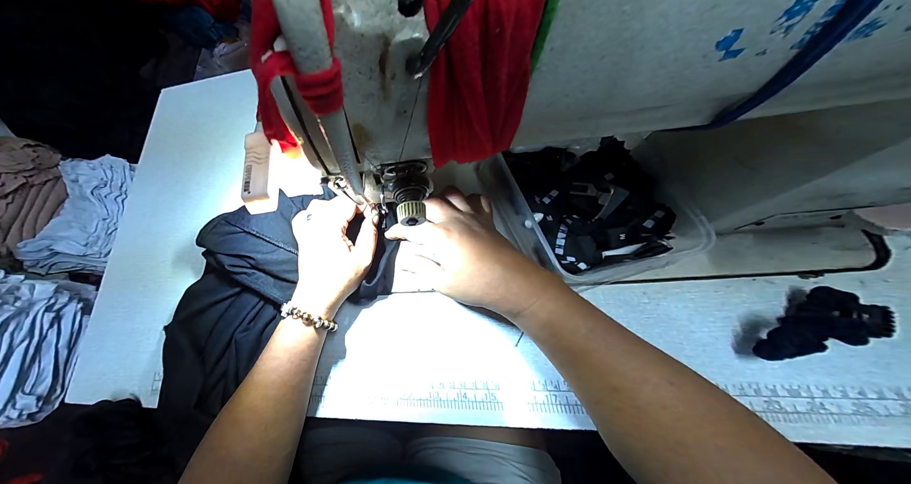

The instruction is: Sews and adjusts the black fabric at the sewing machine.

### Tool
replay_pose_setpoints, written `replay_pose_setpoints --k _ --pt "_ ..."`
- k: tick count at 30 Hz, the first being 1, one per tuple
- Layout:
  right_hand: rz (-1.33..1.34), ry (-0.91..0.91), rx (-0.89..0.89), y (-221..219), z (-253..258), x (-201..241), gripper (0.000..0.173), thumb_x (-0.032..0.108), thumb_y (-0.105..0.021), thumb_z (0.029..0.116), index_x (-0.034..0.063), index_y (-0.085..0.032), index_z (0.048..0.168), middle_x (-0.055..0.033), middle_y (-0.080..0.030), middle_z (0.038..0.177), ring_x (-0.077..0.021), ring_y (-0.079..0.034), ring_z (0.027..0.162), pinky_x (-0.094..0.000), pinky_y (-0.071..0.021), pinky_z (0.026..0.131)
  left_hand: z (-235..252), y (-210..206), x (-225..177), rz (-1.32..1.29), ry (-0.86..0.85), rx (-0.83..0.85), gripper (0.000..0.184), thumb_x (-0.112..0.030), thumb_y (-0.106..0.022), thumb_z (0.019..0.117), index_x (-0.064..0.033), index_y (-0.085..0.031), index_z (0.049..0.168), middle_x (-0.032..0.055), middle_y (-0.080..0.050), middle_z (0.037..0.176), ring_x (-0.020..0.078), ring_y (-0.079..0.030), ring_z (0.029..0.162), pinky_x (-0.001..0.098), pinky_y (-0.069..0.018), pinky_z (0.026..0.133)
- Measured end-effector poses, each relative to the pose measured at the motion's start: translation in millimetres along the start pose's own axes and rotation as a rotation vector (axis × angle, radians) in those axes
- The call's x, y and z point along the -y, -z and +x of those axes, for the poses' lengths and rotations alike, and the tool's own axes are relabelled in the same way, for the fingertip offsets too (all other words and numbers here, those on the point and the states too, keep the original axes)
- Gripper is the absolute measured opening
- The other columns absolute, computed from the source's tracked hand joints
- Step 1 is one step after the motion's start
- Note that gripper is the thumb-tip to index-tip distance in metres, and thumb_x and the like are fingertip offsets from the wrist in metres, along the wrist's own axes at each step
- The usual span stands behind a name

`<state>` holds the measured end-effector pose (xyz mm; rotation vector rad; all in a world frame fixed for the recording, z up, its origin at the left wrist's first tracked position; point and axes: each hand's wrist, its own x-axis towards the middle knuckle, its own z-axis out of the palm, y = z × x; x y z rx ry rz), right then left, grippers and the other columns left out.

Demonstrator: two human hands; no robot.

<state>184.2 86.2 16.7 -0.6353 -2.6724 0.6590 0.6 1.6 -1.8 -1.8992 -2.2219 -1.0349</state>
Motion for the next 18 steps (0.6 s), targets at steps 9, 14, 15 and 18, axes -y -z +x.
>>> replay_pose_setpoints --k 9,14,15,18 --pt "0.029 0.014 -0.015 -1.2 0.2 -2.5 0.029 0.027 -0.064 0.0946 0.0219 -0.076 0.121 -0.0050 -0.067 0.113 -0.0326 -0.055 0.118 -0.0585 -0.0394 0.091 -1.1 1.3 -0.8 -0.004 0.037 0.034 0.023 -0.025 -0.058 0.0999 -0.0100 -0.074 0.093 0.0054 -0.070 0.091 0.0227 -0.063 0.101 0.0514 -0.0372 0.097" --pt "0.101 -0.005 -0.113 -5.8 1.8 -5.2 0.027 0.027 -0.067 0.0942 0.0165 -0.076 0.117 -0.0066 -0.071 0.112 -0.0329 -0.060 0.115 -0.0617 -0.0406 0.091 -1.0 2.0 -2.7 -0.007 0.069 0.040 0.022 -0.024 -0.059 0.0994 -0.0101 -0.074 0.093 0.0050 -0.069 0.090 0.0229 -0.062 0.101 0.0507 -0.0364 0.099" --pt "0.105 -0.004 -0.136 -7.3 2.4 -5.6 0.026 0.027 -0.067 0.0935 0.0157 -0.076 0.115 -0.0070 -0.071 0.110 -0.0330 -0.061 0.113 -0.0611 -0.0403 0.090 -1.1 2.1 -3.2 -0.011 0.071 0.037 0.021 -0.024 -0.059 0.0991 -0.0094 -0.074 0.092 0.0055 -0.068 0.089 0.0233 -0.061 0.101 0.0506 -0.0362 0.098" --pt "0.087 -0.010 -0.128 -6.8 2.9 -4.8 0.026 0.027 -0.067 0.0938 0.0159 -0.076 0.115 -0.0070 -0.071 0.109 -0.0330 -0.060 0.114 -0.0601 -0.0403 0.090 -1.8 0.8 -0.8 -0.015 0.045 0.022 0.022 -0.024 -0.057 0.0994 -0.0100 -0.074 0.094 0.0054 -0.069 0.091 0.0232 -0.062 0.102 0.0513 -0.0366 0.098"
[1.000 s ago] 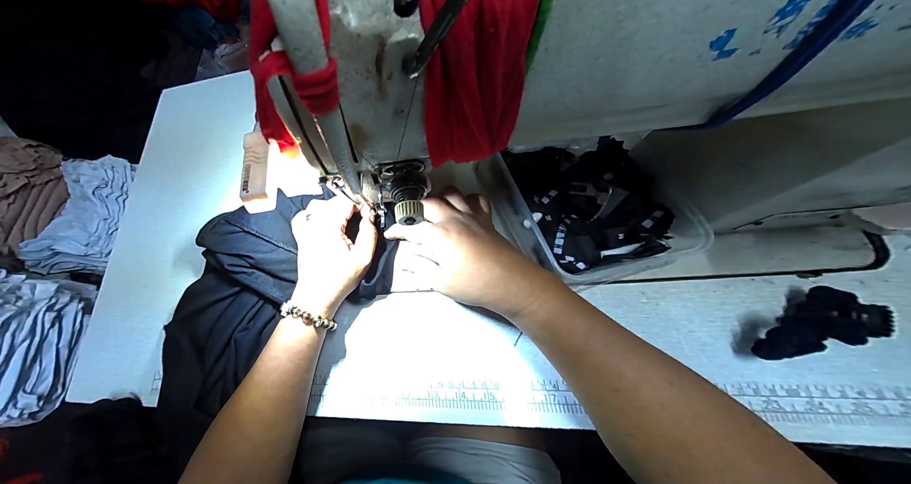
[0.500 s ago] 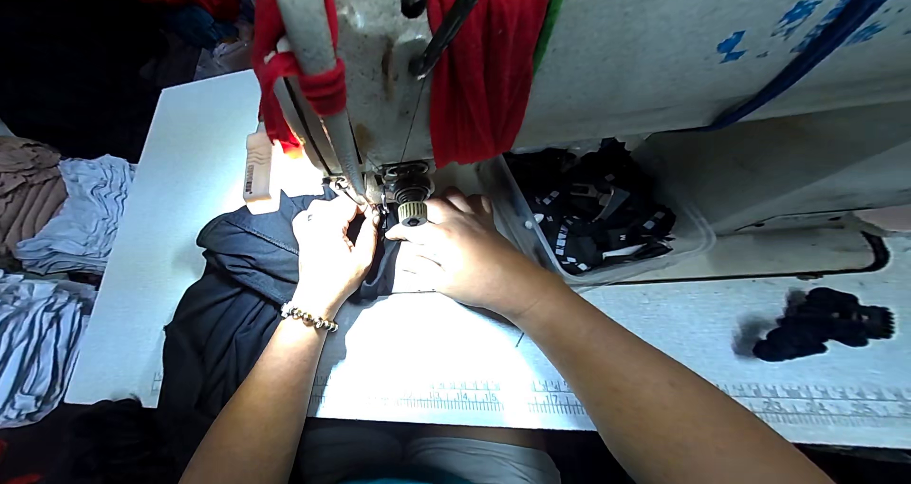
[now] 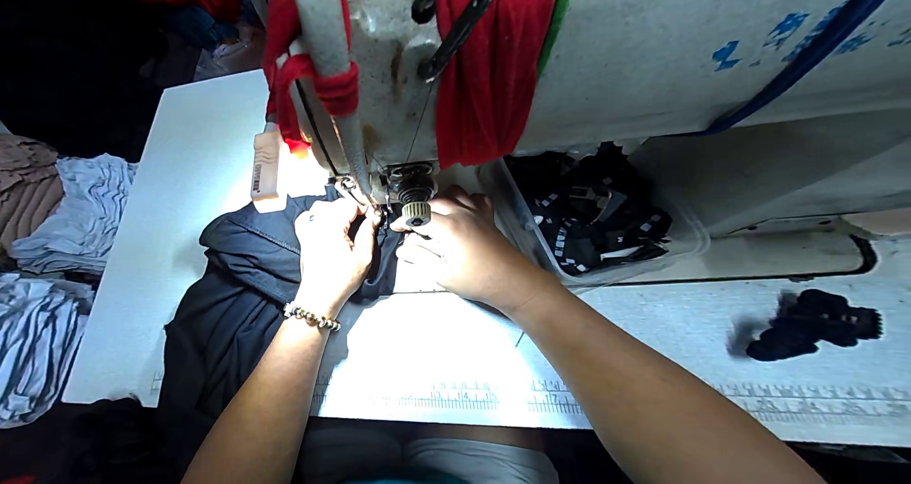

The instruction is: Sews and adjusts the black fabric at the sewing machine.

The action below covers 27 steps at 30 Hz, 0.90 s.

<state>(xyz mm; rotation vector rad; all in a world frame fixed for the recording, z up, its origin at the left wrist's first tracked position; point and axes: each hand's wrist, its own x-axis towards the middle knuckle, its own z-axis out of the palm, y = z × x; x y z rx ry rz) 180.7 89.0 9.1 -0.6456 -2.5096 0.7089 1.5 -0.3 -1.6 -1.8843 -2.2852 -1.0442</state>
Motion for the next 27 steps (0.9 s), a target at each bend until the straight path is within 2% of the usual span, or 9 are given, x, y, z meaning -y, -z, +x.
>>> replay_pose_setpoints --k 13,20,27 --pt "-0.032 -0.005 0.066 3.1 -0.2 2.4 0.027 0.026 -0.064 0.0942 0.0181 -0.077 0.117 -0.0062 -0.069 0.112 -0.0326 -0.057 0.116 -0.0589 -0.0393 0.091 1.3 -2.2 1.2 0.029 -0.056 -0.041 0.023 -0.024 -0.054 0.0960 -0.0109 -0.073 0.092 0.0054 -0.069 0.087 0.0229 -0.064 0.094 0.0520 -0.0400 0.089" --pt "-0.036 0.015 0.064 2.9 -0.7 1.2 0.029 0.028 -0.063 0.0942 0.0174 -0.076 0.117 -0.0076 -0.069 0.114 -0.0341 -0.057 0.117 -0.0595 -0.0402 0.089 2.0 -2.3 1.7 0.026 -0.063 -0.043 0.023 -0.025 -0.056 0.0969 -0.0105 -0.072 0.092 0.0056 -0.069 0.086 0.0236 -0.064 0.092 0.0530 -0.0406 0.089" --pt "-0.043 0.012 0.071 3.0 -0.8 2.0 0.028 0.027 -0.063 0.0948 0.0179 -0.076 0.117 -0.0067 -0.069 0.112 -0.0337 -0.057 0.117 -0.0596 -0.0400 0.090 1.7 -1.0 1.2 0.020 -0.048 -0.023 0.023 -0.026 -0.056 0.0975 -0.0114 -0.072 0.092 0.0049 -0.070 0.089 0.0235 -0.064 0.098 0.0536 -0.0393 0.093"
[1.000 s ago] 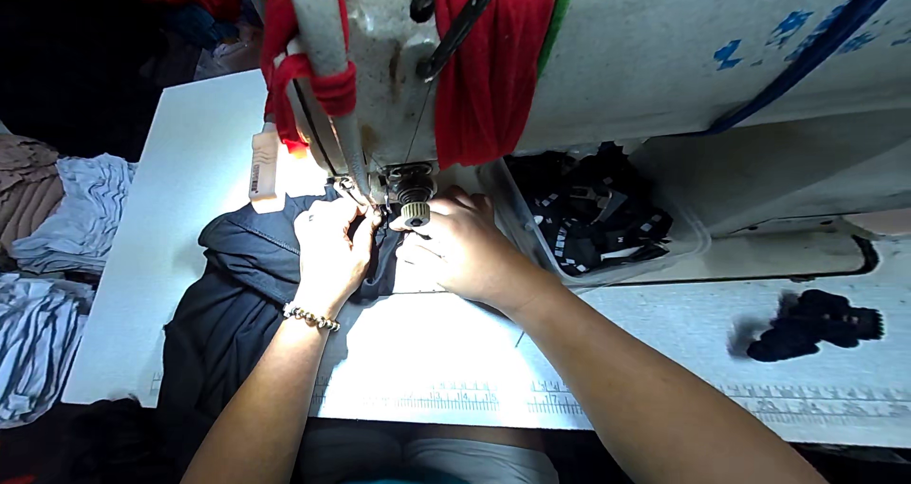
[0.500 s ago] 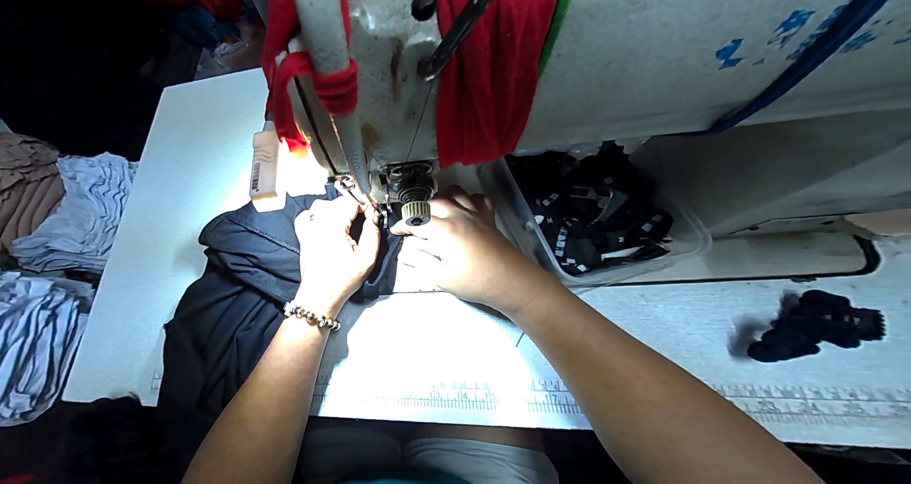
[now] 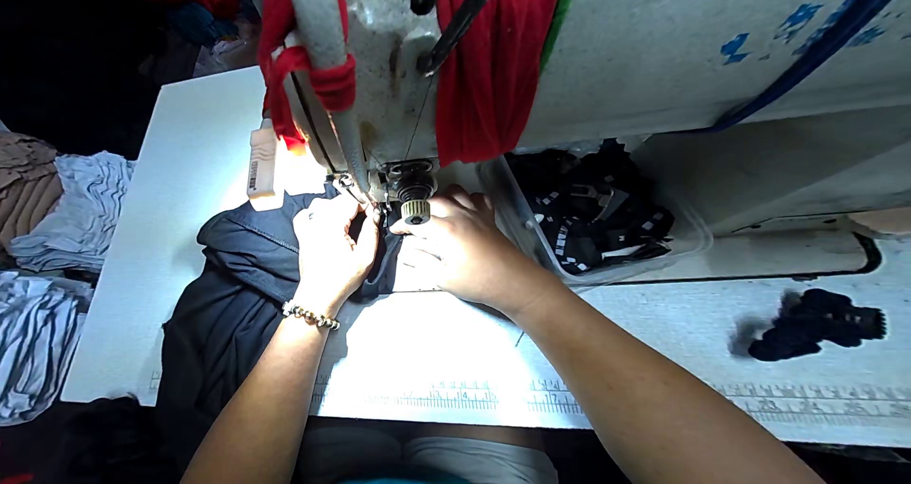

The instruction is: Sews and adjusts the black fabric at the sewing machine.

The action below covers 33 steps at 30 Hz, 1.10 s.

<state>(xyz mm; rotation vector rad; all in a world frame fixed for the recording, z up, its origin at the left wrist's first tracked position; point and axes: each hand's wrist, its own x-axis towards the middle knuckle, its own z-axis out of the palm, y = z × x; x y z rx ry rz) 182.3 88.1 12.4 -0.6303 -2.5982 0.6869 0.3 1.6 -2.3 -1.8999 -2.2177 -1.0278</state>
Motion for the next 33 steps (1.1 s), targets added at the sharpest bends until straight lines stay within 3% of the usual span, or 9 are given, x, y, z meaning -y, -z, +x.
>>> replay_pose_setpoints --k 9,16,25,33 --pt "0.012 0.000 -0.023 -1 0 -1 0.028 0.026 -0.063 0.0945 0.0178 -0.077 0.117 -0.0059 -0.070 0.112 -0.0328 -0.057 0.116 -0.0586 -0.0398 0.090 -1 0 0 -0.016 0.042 0.023 0.022 -0.026 -0.057 0.0995 -0.0120 -0.073 0.095 0.0036 -0.070 0.093 0.0221 -0.062 0.102 0.0510 -0.0360 0.097" --pt "0.098 -0.069 -0.156 -4 6 3 0.031 0.026 -0.066 0.0952 0.0126 -0.074 0.122 -0.0120 -0.073 0.108 -0.0344 -0.063 0.108 -0.0615 -0.0398 0.089 -2 -1 0 -0.029 0.043 0.006 0.020 -0.022 -0.059 0.0990 -0.0094 -0.074 0.095 0.0055 -0.069 0.092 0.0227 -0.062 0.102 0.0501 -0.0358 0.098" --pt "0.092 -0.150 -0.153 -8 22 11 0.018 0.018 -0.068 0.0947 0.0037 -0.076 0.101 -0.0161 -0.072 0.097 -0.0367 -0.064 0.101 -0.0622 -0.0398 0.087 -1 2 -6 -0.033 0.084 0.023 0.020 -0.020 -0.060 0.0989 -0.0076 -0.073 0.090 0.0072 -0.068 0.088 0.0243 -0.062 0.100 0.0505 -0.0357 0.099" --pt "0.076 -0.162 -0.196 -20 33 9 0.017 0.017 -0.068 0.0944 0.0040 -0.077 0.101 -0.0144 -0.074 0.098 -0.0331 -0.067 0.100 -0.0618 -0.0410 0.091 -2 2 -6 -0.046 0.094 -0.005 0.020 -0.020 -0.062 0.0983 -0.0081 -0.074 0.088 0.0056 -0.068 0.086 0.0216 -0.063 0.096 0.0487 -0.0370 0.099"
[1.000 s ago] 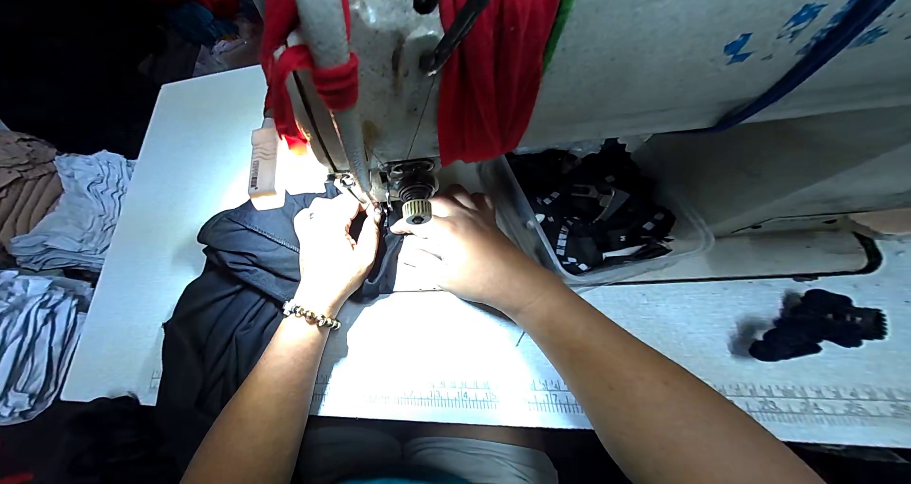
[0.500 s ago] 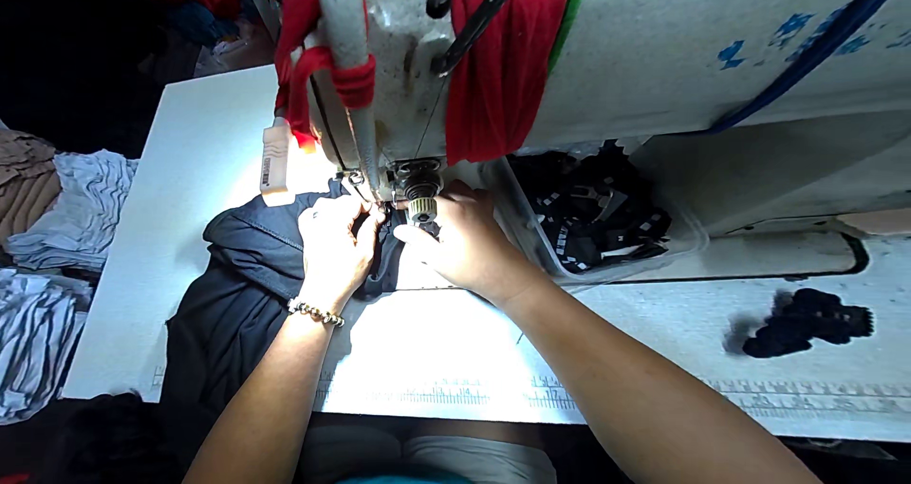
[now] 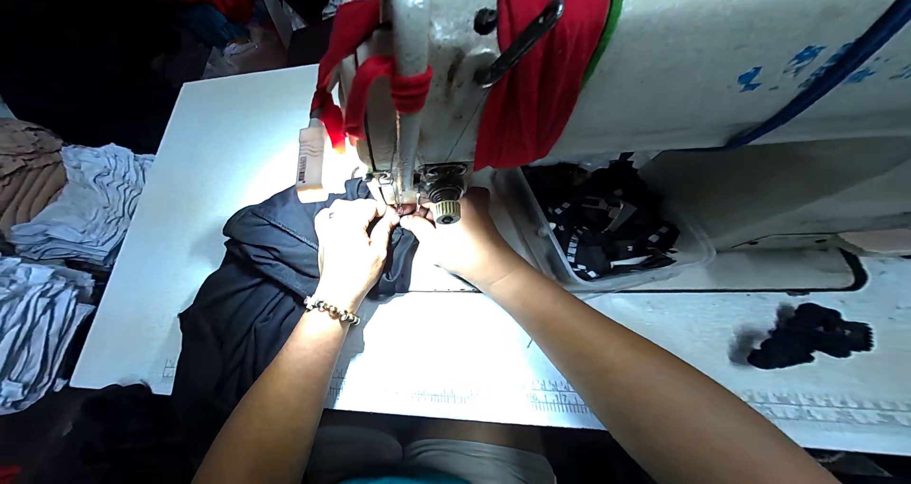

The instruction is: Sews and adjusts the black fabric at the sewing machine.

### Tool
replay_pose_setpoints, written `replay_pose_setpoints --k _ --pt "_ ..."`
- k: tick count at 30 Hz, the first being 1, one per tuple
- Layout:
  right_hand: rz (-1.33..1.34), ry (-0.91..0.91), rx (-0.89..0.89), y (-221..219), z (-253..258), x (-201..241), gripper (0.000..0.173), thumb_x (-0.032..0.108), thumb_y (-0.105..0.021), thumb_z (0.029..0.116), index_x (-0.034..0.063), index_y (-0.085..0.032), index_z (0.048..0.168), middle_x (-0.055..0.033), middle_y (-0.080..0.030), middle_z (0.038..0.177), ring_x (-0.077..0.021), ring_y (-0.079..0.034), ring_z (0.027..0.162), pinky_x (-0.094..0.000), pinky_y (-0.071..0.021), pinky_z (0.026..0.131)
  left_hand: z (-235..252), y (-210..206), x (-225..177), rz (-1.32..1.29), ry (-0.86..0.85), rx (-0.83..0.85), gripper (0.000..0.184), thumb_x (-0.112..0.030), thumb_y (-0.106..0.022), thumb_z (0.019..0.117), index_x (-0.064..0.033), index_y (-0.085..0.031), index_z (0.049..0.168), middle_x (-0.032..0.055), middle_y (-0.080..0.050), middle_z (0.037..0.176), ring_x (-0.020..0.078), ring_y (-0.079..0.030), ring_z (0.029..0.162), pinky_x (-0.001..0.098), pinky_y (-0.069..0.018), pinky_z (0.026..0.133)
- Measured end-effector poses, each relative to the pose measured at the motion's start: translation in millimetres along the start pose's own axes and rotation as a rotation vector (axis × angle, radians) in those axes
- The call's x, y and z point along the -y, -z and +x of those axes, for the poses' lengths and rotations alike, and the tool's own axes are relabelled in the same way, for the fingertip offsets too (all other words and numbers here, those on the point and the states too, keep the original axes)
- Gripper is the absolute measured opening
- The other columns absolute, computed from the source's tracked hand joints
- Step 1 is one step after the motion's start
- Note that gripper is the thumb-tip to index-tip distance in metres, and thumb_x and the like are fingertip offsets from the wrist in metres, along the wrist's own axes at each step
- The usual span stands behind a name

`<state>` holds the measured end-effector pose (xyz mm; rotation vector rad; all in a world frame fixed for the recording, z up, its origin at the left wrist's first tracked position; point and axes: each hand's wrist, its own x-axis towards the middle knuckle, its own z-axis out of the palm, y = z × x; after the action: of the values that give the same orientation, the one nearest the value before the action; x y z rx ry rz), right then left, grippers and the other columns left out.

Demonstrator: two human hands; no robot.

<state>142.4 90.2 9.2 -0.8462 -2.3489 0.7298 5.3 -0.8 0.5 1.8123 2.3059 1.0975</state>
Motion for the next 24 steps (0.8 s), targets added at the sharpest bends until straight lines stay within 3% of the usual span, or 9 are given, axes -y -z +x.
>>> replay_pose_setpoints --k 5,9,13,15,16,17,20,22,24 --pt "-0.096 0.044 -0.074 -8 -1 -1 0.017 0.014 -0.063 0.0943 0.0019 -0.075 0.092 -0.0164 -0.072 0.092 -0.0356 -0.067 0.096 -0.0610 -0.0423 0.087 0 -2 2 -0.025 0.002 -0.020 0.020 -0.020 -0.062 0.0986 -0.0100 -0.075 0.088 0.0035 -0.069 0.086 0.0187 -0.063 0.095 0.0462 -0.0370 0.100" --pt "-0.114 0.023 -0.017 -12 1 -3 0.024 0.021 -0.056 0.0988 0.0044 -0.074 0.100 -0.0160 -0.071 0.099 -0.0348 -0.065 0.104 -0.0602 -0.0401 0.093 -2 -3 3 -0.045 -0.014 -0.043 0.016 -0.020 -0.065 0.0975 -0.0112 -0.077 0.091 0.0024 -0.072 0.088 0.0178 -0.064 0.097 0.0452 -0.0384 0.100" --pt "0.024 0.028 -0.163 -2 -4 -3 0.019 0.009 -0.062 0.0948 -0.0076 -0.070 0.099 -0.0253 -0.070 0.099 -0.0400 -0.066 0.103 -0.0583 -0.0470 0.091 -4 0 -1 -0.107 0.001 -0.056 0.012 -0.016 -0.071 0.0919 -0.0079 -0.076 0.099 0.0059 -0.073 0.097 0.0206 -0.065 0.104 0.0466 -0.0386 0.106" --pt "0.269 -0.060 -0.258 10 -6 0 0.017 0.005 -0.060 0.0954 -0.0072 -0.068 0.104 -0.0167 -0.070 0.100 -0.0218 -0.066 0.101 -0.0395 -0.0520 0.092 -5 0 -3 -0.164 0.033 -0.091 0.015 -0.015 -0.076 0.0877 -0.0070 -0.075 0.100 0.0071 -0.071 0.099 0.0210 -0.064 0.105 0.0458 -0.0396 0.106" --pt "0.504 -0.146 -0.277 16 -5 0 0.015 0.007 -0.054 0.0995 -0.0009 -0.063 0.109 -0.0040 -0.066 0.098 -0.0064 -0.064 0.098 -0.0266 -0.0529 0.091 -6 -1 -2 -0.179 0.038 -0.112 0.016 -0.015 -0.078 0.0860 -0.0077 -0.074 0.099 0.0069 -0.070 0.099 0.0207 -0.063 0.105 0.0455 -0.0409 0.105" --pt "0.786 -0.206 -0.307 21 -4 0 0.012 0.005 -0.049 0.1026 0.0045 -0.059 0.109 0.0023 -0.065 0.096 -0.0021 -0.065 0.094 -0.0238 -0.0565 0.089 -6 -2 -1 -0.181 0.031 -0.130 0.016 -0.015 -0.079 0.0849 -0.0082 -0.074 0.098 0.0069 -0.070 0.100 0.0206 -0.064 0.104 0.0453 -0.0426 0.103" --pt "1.341 -0.322 -0.368 36 1 7 0.023 0.010 -0.033 0.1098 0.0137 -0.055 0.103 0.0018 -0.066 0.087 -0.0098 -0.069 0.077 -0.0297 -0.0620 0.077 -6 -3 -1 -0.180 0.001 -0.166 0.013 -0.011 -0.077 0.0831 -0.0078 -0.072 0.096 0.0082 -0.069 0.098 0.0216 -0.064 0.101 0.0431 -0.0458 0.096" --pt "1.390 -0.355 -0.394 42 1 7 0.030 0.014 -0.033 0.1106 0.0167 -0.058 0.094 0.0037 -0.065 0.074 -0.0075 -0.065 0.061 -0.0252 -0.0606 0.063 -6 -3 0 -0.175 -0.007 -0.173 0.013 -0.012 -0.074 0.0834 -0.0081 -0.072 0.096 0.0084 -0.069 0.099 0.0234 -0.063 0.103 0.0451 -0.0450 0.096" --pt "1.291 -0.366 -0.425 45 2 7 0.034 0.014 -0.037 0.1093 0.0205 -0.058 0.084 0.0082 -0.057 0.062 -0.0026 -0.053 0.051 -0.0191 -0.0508 0.053 -6 -3 0 -0.174 -0.005 -0.175 0.014 -0.012 -0.071 0.0849 -0.0082 -0.072 0.098 0.0083 -0.069 0.102 0.0244 -0.063 0.105 0.0469 -0.0451 0.096"
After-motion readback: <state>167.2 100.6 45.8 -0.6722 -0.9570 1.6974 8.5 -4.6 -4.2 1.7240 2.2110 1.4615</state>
